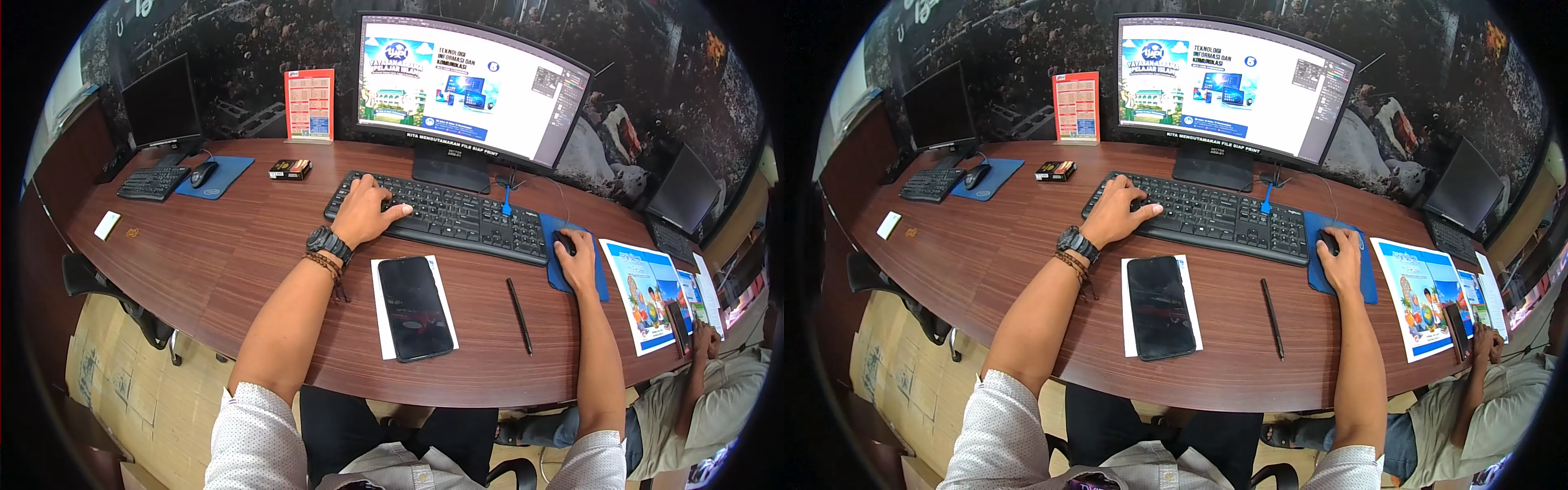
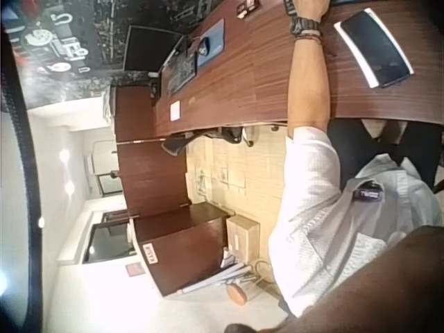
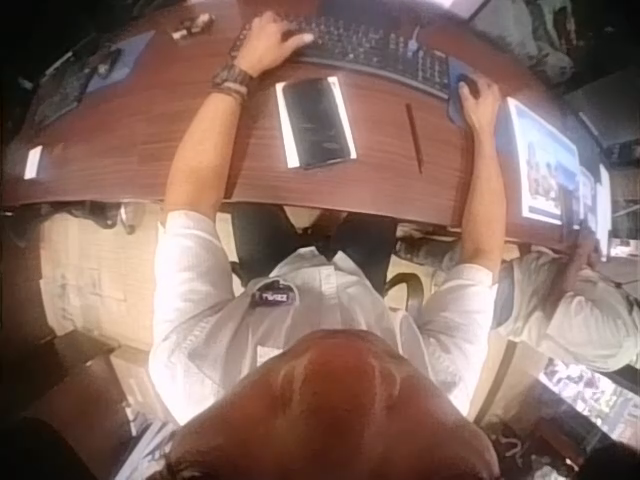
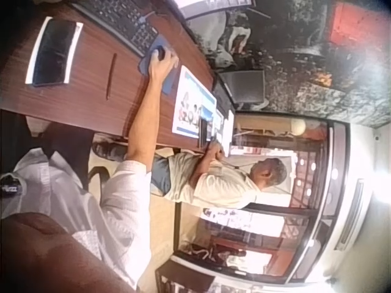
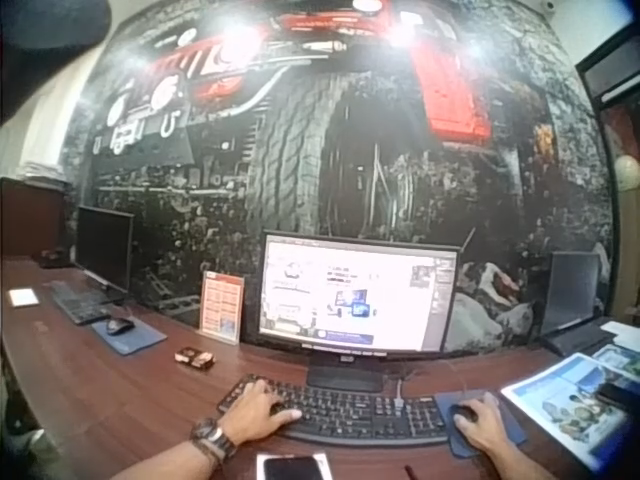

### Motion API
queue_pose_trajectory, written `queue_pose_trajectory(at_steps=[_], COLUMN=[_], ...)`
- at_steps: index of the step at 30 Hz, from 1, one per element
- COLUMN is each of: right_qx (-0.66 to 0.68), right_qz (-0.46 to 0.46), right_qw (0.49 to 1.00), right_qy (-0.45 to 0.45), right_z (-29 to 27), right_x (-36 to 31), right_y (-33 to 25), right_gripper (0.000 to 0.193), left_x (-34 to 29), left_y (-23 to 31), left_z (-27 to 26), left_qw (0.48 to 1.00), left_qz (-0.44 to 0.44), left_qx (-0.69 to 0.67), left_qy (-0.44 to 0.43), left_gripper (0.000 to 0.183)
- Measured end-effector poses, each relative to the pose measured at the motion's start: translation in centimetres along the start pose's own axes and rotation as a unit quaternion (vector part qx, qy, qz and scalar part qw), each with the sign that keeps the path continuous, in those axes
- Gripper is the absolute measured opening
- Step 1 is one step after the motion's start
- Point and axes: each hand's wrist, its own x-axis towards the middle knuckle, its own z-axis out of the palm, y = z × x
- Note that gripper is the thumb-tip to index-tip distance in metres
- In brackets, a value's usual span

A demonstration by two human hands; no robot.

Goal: The recorder is using a computer to design or edit a digital print layout, interacting with a colleague to review a physical proof.

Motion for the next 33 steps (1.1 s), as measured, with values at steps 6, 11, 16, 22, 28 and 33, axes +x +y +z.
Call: queue_pose_trajectory(at_steps=[6, 11, 16, 22, 28, 33], right_qx=[0.005, 0.001, 0.002, -0.008, -0.01, -0.009], right_qz=[-0.004, -0.024, -0.013, -0.002, 0.003, 0.018], right_qw=[1.0, 1.0, 1.0, 1.0, 1.0, 1.0], right_qy=[-0.006, 0.009, 0.002, 0.002, -0.002, 0.002], right_z=[0.0, 0.0, 0.0, 0.0, 0.1, 0.0], right_x=[0.1, 0.0, 0.1, 0.0, 0.1, 0.1], right_y=[0.1, 0.3, 0.8, 0.4, 0.6, 0.7], right_gripper=[0.035, 0.032, 0.037, 0.042, 0.044, 0.045], left_x=[-0.1, -0.1, -0.1, -0.2, -0.2, -0.1], left_y=[-0.3, -0.4, -0.5, -0.8, -0.6, -0.5], left_z=[0.1, 0.0, 0.1, -0.4, -0.7, -0.6], left_qw=[1.0, 1.0, 0.999, 0.999, 0.999, 0.999], left_qz=[0.014, 0.026, 0.029, 0.026, 0.031, 0.023], left_qx=[0.003, 0.005, -0.004, -0.027, -0.02, -0.025], left_qy=[0.008, 0.009, 0.013, 0.018, 0.0, -0.002], left_gripper=[0.056, 0.057, 0.052, 0.048, 0.046, 0.046])
